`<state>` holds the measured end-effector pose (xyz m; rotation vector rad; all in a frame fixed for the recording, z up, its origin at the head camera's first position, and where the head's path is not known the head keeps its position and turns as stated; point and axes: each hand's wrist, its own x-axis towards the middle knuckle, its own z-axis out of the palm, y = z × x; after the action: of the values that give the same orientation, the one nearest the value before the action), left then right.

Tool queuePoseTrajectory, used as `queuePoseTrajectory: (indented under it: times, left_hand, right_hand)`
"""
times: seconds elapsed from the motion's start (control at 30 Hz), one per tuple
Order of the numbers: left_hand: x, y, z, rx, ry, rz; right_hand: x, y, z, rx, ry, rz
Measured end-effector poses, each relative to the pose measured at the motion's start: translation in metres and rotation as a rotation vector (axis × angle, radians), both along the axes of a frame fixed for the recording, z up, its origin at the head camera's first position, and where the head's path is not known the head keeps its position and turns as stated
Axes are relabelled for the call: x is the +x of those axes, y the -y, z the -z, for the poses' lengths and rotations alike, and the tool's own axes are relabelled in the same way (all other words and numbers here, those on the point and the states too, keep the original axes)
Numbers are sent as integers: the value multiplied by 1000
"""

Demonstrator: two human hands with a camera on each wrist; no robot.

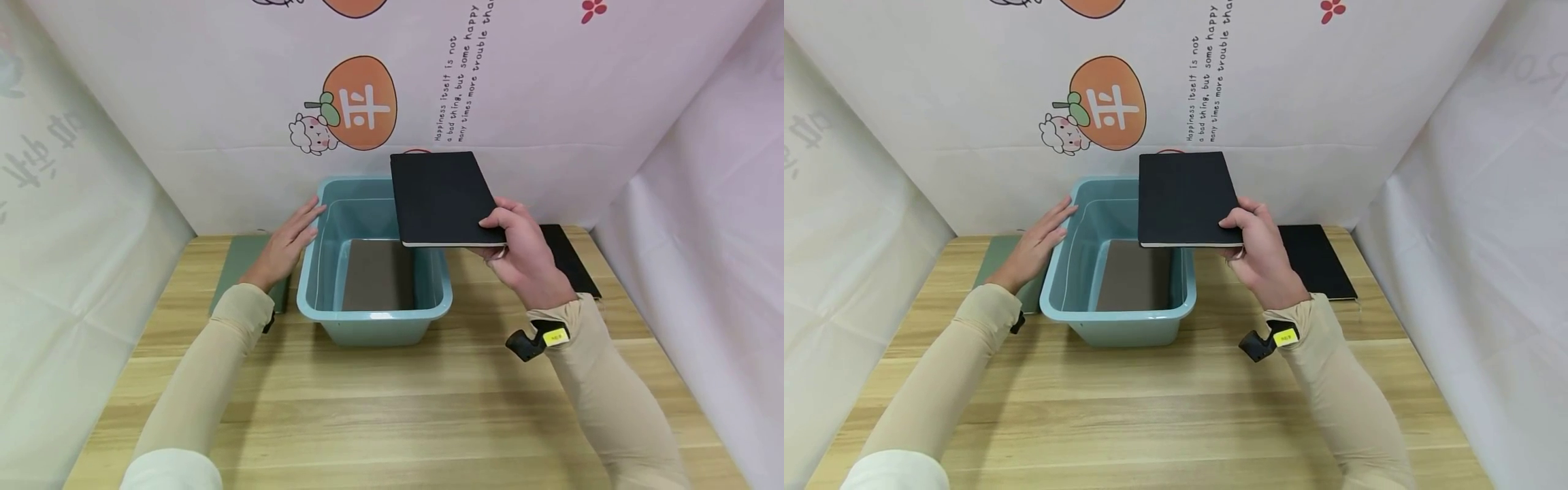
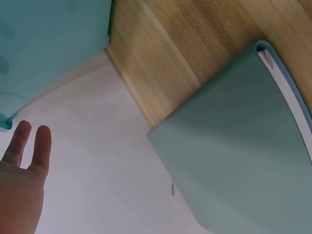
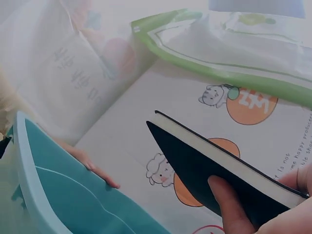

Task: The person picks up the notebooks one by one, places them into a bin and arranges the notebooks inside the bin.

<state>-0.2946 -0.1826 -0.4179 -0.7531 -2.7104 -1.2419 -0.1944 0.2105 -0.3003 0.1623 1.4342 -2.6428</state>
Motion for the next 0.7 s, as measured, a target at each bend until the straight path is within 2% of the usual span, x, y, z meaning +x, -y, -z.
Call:
queuePoseTrajectory:
  times: [0.33,0.57,0.7]
  left_hand:
    - [-1,1,1,-12,2,-6]
    - [-1,2,2,-17,-1,-10]
    - [-2,1,2,-19,2,-12]
  right_hand:
    - [-6,26,3,43,70,-12]
    - [-10,40,10,65,67,-35]
    - [-14,48,12,89,74,-20]
